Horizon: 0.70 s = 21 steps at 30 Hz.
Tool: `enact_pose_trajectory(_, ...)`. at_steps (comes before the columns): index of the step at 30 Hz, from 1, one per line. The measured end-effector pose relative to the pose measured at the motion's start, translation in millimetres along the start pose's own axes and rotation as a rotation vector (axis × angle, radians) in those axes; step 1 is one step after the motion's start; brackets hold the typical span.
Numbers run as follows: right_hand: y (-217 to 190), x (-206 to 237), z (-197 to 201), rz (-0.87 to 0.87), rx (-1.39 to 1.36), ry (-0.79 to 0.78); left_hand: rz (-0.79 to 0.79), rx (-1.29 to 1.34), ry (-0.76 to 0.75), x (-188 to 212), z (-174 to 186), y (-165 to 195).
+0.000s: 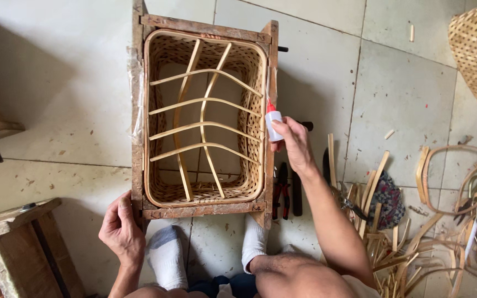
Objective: The person assembles a rectangular woven basket by applying glue to the rim, inserting curved bamboo strips, and tapping them into place with a hammer. They use pliers to adjust the rim and a knife to trim excess material, working on a tiled floor with tools and basket parts nearby.
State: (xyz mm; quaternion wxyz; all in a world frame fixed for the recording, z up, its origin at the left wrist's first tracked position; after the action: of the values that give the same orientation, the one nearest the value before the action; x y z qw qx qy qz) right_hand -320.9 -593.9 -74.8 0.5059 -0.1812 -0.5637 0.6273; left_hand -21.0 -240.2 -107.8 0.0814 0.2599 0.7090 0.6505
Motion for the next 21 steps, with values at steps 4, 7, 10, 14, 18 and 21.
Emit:
enact_pose_trajectory(4,8.1,-4.5,2.4,-0.031,-0.003,0.036,0.087,0.022,0.063,1.4,4.6,-7.7)
enact_pose_trajectory(7,6.1,-9.1,4.7,-0.033,0.012,0.056,0.097,0.039,0.070,1.8,3.8,-7.5)
enact_pose_trajectory(10,7.7,-12.2,5.3,-0.060,0.026,0.076,0.093,0.026,0.062,1.2,3.4,-6.1)
enact_pose_trajectory(14,11.2,-12.7,5.9,-0.073,0.029,0.098,0.053,0.043,0.029,-0.1,1.5,-3.1)
enact_pose_trajectory(18,8.8,-4.2,5.3,-0.031,0.078,0.102,0.055,0.050,0.017,-0.2,1.1,-3.2)
enact_pose_trajectory(21,1.3,-2.8,3.7,0.020,0.120,0.104,0.013,0.058,-0.004,-1.1,-1.6,1.7)
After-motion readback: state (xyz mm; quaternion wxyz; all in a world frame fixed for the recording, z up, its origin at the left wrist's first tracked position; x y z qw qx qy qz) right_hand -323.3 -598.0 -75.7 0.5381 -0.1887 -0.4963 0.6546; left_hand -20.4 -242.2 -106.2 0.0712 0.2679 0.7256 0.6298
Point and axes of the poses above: each hand's wrist, its own x-axis away from the middle knuckle, its own z-axis out of the back of the hand, y = z × x, the point moved 9 cm from there along -x, towards the middle knuckle, and after that the axes turned 10 degrees about x, right-handed, at the moved point
